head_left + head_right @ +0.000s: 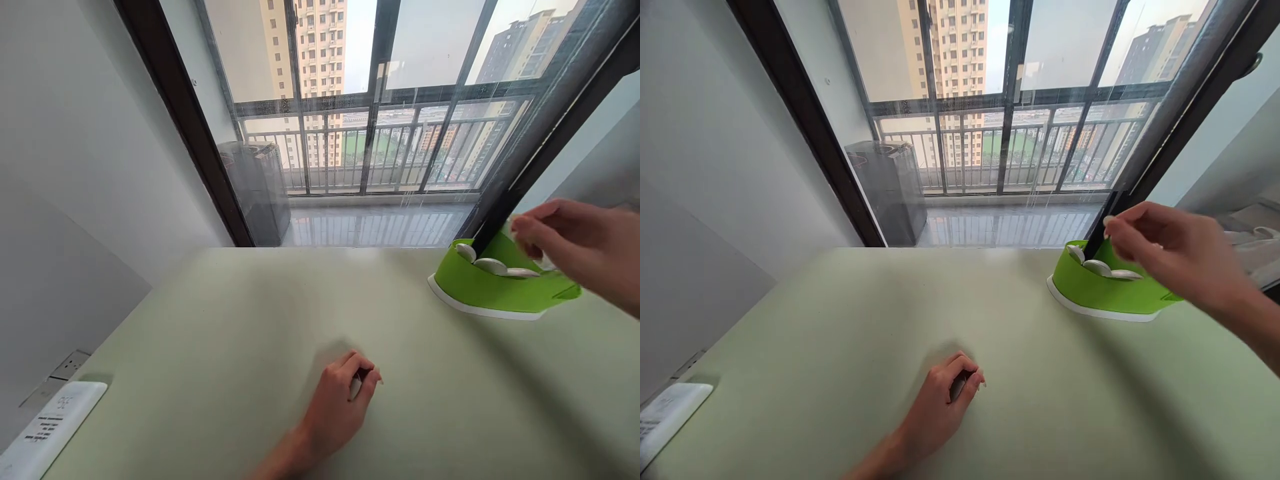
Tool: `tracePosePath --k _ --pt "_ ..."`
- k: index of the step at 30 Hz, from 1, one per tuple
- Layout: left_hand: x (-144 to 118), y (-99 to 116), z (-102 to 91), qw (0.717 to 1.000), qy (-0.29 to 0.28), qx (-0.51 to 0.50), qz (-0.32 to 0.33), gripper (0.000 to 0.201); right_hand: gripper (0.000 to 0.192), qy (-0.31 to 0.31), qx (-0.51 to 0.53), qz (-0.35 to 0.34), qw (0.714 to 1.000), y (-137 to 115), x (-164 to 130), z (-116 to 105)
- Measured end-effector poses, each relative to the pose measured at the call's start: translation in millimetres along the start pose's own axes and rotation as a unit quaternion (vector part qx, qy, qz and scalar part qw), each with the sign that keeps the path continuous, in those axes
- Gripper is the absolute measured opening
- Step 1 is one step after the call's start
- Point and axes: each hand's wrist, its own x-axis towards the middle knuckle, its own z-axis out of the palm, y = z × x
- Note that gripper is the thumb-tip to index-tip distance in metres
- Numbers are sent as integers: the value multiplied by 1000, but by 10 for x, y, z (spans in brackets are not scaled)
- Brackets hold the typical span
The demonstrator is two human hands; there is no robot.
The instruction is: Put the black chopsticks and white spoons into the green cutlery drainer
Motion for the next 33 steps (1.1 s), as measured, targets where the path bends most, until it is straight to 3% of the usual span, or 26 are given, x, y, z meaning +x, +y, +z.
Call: tracePosePath --k 5,10,13,17,24,29,33 --pt "-10 5 0 1000 1 -1 -6 23 45 -104 85 -129 982 -204 -597 395" --pt "-16 -9 -2 1000 0 3 -15 22 38 -193 172 -104 960 -181 -947 1033" --pt "-21 -14 -1 1000 1 8 -17 21 38 -218 202 -79 952 -172 -1063 1276" --pt "-31 -26 6 1000 4 14 -10 21 34 -267 207 -100 936 -340 -1147 1467" --pt "-5 -67 18 1000 0 -7 -11 21 26 -348 225 -158 896 -966 -1081 1869" --pt "-9 -8 18 999 -3 -6 -32 18 25 -364 263 -130 884 -1239 -992 2165" --pt "-58 -5 20 999 13 29 -20 16 20 -405 305 -113 854 -1269 -1045 2283"
